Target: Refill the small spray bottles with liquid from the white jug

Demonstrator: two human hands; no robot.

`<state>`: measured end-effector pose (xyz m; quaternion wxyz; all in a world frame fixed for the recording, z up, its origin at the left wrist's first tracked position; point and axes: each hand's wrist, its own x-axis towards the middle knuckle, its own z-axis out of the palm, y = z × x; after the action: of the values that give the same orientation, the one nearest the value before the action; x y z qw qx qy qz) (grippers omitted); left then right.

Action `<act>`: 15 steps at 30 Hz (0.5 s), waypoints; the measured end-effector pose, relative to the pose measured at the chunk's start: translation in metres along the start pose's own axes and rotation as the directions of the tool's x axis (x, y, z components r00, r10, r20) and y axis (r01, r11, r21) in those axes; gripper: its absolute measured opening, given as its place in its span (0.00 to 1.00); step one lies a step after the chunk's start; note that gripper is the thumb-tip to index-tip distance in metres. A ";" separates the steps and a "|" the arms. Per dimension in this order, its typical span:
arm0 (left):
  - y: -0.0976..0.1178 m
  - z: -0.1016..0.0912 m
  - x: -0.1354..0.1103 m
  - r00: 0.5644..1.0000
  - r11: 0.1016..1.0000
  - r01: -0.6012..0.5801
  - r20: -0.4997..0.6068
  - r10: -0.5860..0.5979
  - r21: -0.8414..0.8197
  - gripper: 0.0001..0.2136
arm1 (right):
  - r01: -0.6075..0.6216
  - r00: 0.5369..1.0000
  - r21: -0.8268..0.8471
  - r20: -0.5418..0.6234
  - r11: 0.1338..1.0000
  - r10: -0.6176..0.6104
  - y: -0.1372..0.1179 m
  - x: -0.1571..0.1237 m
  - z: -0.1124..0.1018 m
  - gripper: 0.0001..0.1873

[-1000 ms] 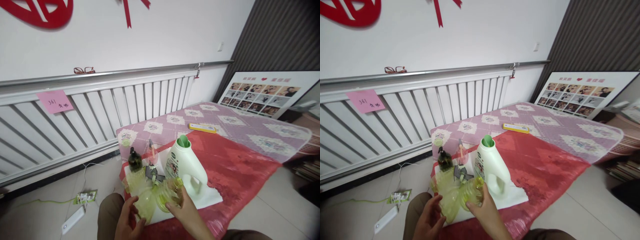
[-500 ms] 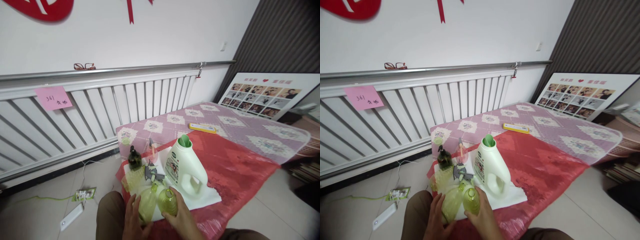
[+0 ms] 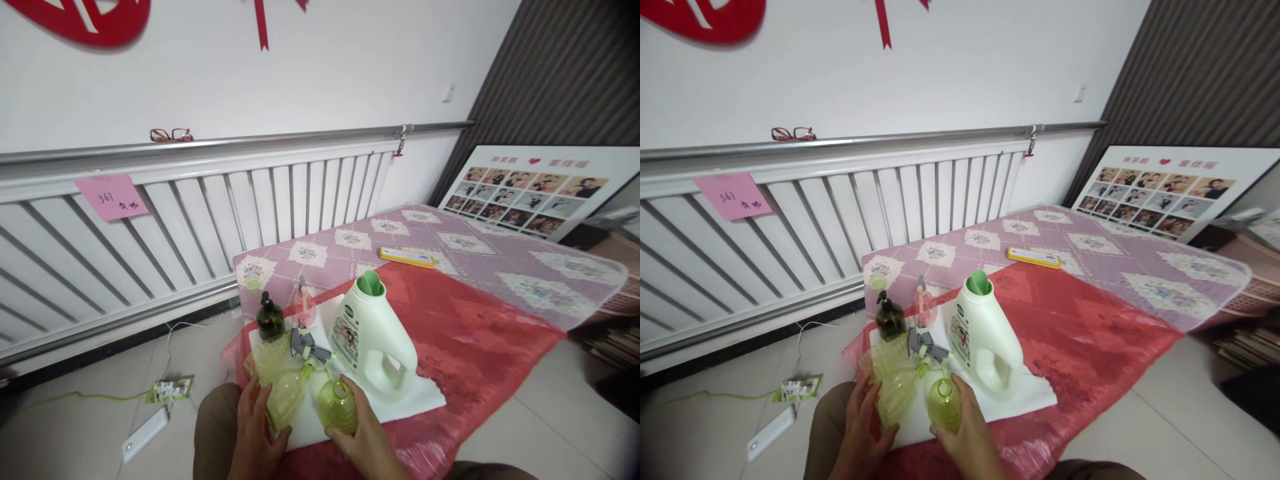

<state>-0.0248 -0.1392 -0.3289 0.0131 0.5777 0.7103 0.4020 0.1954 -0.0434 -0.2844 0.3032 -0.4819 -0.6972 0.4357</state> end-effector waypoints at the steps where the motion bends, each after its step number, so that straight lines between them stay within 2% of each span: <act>1: 0.000 0.000 0.000 1.000 1.000 0.008 -0.004 -0.008 -0.006 0.35 | -0.004 1.000 -0.003 -0.004 1.000 0.004 -0.001 0.000 0.000 0.41; 5: 0.001 0.000 0.003 0.999 0.997 0.035 0.043 -0.033 -0.067 0.46 | -0.007 1.000 -0.008 -0.029 1.000 0.007 -0.007 0.002 0.002 0.41; 7: 0.001 0.000 0.005 0.998 0.996 0.029 0.063 -0.024 -0.080 0.48 | 0.002 0.999 -0.009 -0.034 1.000 -0.002 -0.009 0.004 0.003 0.42; 11: 0.001 -0.003 0.011 0.998 0.995 0.017 0.062 -0.011 -0.097 0.46 | 0.006 1.000 -0.013 -0.010 1.000 -0.006 -0.008 0.005 0.006 0.43; 15: 0.000 -0.008 0.016 0.993 0.992 0.060 0.104 -0.049 -0.110 0.43 | 0.013 0.999 -0.026 0.033 1.000 -0.012 -0.003 0.005 0.005 0.43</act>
<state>-0.0342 -0.1302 -0.3159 0.0924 0.5759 0.7005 0.4112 0.1886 -0.0407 -0.2842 0.2881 -0.4741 -0.7107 0.4326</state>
